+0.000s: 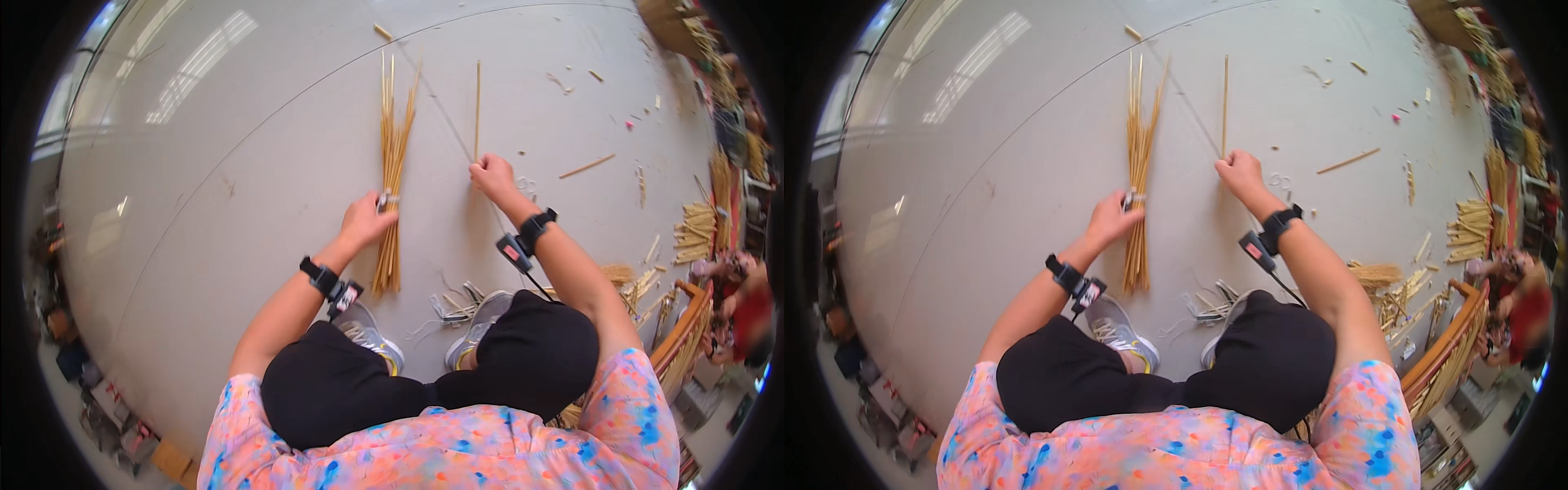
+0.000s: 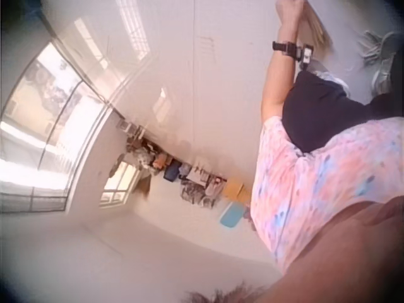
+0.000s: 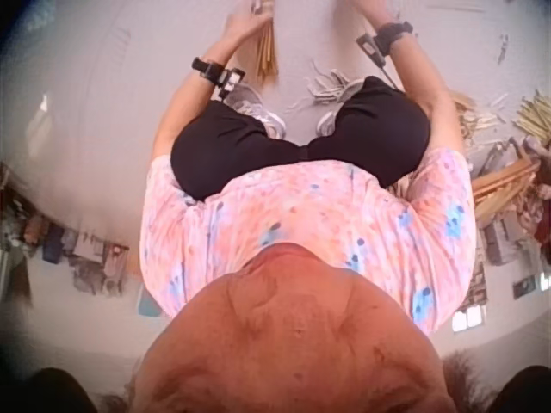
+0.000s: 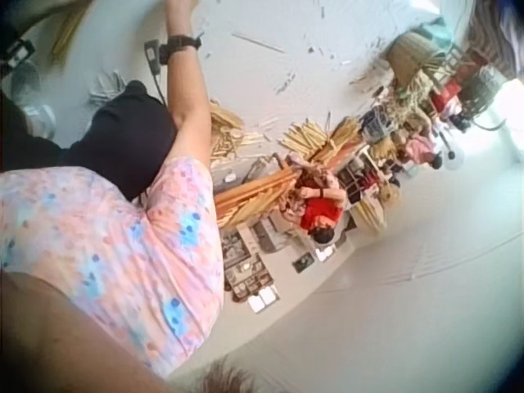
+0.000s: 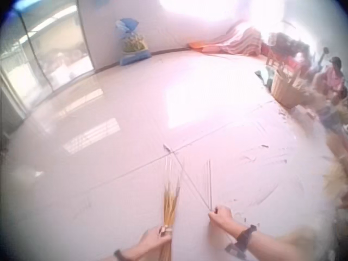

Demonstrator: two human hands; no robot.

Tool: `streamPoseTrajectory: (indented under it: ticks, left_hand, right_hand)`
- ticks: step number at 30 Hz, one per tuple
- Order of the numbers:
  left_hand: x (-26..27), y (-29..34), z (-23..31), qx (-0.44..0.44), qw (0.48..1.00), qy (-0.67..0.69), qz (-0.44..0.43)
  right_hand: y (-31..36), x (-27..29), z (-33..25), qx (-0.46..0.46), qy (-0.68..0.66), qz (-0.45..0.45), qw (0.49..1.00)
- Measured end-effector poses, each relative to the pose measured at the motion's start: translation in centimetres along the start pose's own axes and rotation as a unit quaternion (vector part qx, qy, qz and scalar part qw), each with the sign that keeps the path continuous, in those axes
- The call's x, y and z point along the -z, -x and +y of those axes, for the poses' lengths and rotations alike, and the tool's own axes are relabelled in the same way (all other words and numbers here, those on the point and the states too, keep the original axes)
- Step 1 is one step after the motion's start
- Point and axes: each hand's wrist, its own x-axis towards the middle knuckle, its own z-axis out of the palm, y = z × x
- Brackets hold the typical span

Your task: The person gathers loose bamboo sticks from the floor, aligns them into bundles, and secures them with white ties. They then place the finished bundles into a woven basket while other people work nearby.

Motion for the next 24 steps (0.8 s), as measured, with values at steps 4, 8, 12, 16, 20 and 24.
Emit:
streamPoseTrajectory:
  ticks: [4,8,12,16,20,24]
  left_hand:
    - [4.8,-0.7,-2.7,0.06,0.895,0.44,-0.03]
    - [6.9,-0.6,-4.4,0.051,0.784,0.619,-0.005]
    - [7.6,-0.7,-5.3,0.01,0.709,0.705,0.011]
    - [7.1,-1.1,-5.2,-0.022,0.697,0.71,0.094]
    - [6.7,-1.2,-4.9,-0.011,0.735,0.656,0.168]
    - [6.4,-1.4,-4.5,-0.034,0.795,0.562,0.227]
  right_hand:
    - [4.8,-1.3,-2.7,0.068,-0.237,-0.178,0.953]
    - [10.0,-2.1,-5.3,0.18,-0.26,-0.275,0.908]
    - [12.8,-2.2,-7.7,0.214,-0.198,-0.353,0.889]
    - [13.2,-2.9,-7.8,0.231,-0.209,-0.334,0.89]
    - [13.4,-2.8,-7.9,0.123,-0.199,-0.373,0.898]
    - [13.9,-3.5,-8.0,0.076,-0.213,-0.395,0.891]
